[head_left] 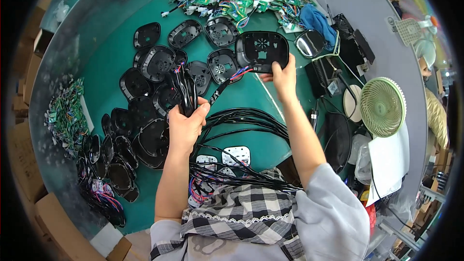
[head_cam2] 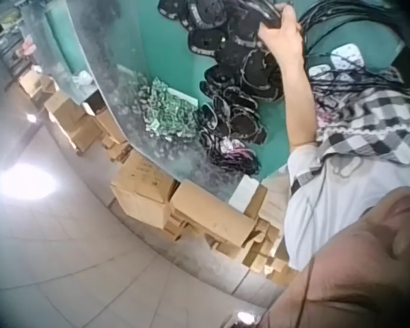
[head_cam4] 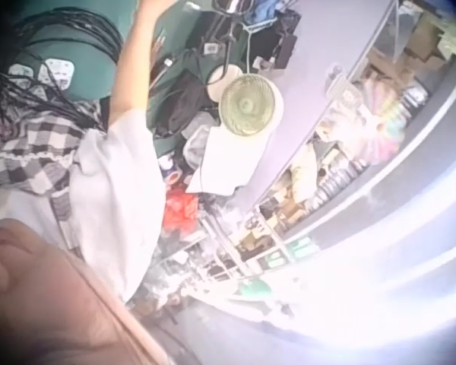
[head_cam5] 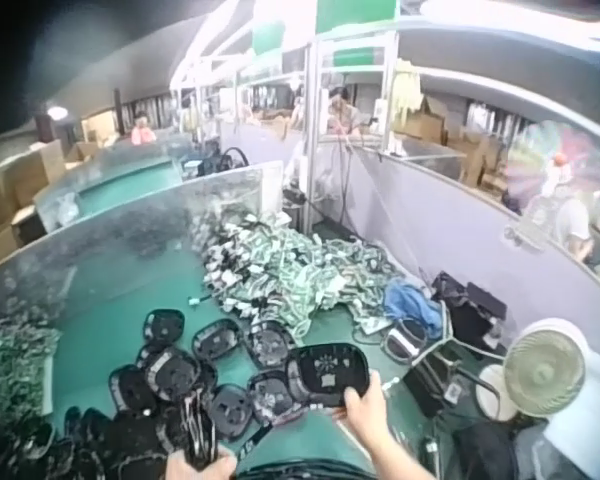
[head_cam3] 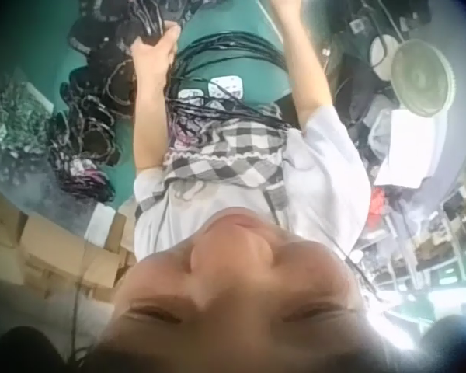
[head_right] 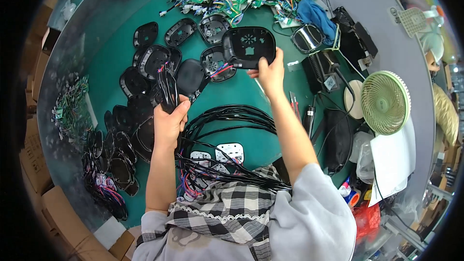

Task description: The person snaps rims onto lenses, moves a cardboard box aside, untangles wire harnesses, and threads the wires through plastic housing bases.

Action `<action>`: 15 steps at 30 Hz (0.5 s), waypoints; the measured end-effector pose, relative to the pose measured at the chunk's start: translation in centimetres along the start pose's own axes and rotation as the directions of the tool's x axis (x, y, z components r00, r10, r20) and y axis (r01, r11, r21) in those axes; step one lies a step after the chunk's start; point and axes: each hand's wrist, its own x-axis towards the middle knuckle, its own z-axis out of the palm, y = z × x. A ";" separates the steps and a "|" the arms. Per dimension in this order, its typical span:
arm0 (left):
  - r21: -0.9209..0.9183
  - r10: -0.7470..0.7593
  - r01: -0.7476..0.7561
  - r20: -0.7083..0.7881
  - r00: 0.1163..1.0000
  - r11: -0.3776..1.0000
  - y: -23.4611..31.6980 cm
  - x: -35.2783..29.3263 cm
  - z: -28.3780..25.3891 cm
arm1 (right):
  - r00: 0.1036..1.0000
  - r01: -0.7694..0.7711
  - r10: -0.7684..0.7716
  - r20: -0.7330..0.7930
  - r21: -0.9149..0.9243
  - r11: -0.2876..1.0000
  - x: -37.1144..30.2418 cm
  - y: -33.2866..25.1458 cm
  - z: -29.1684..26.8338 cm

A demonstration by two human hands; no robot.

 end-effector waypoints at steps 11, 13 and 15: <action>-0.002 0.094 -0.094 0.053 0.994 0.996 0.4 -2.9 0.8 | 0.895 0.392 -0.392 -0.213 -0.042 0.919 -10.0 -6.0 3.7; -0.061 0.129 -0.123 0.095 0.987 0.991 0.2 -3.8 0.5 | 0.844 0.480 -0.489 -0.219 -0.098 0.872 -10.6 -5.3 4.5; -0.043 0.097 -0.091 0.157 0.983 0.995 0.7 -4.7 0.4 | 0.815 0.528 -0.536 -0.219 -0.100 0.843 -10.9 -5.3 4.9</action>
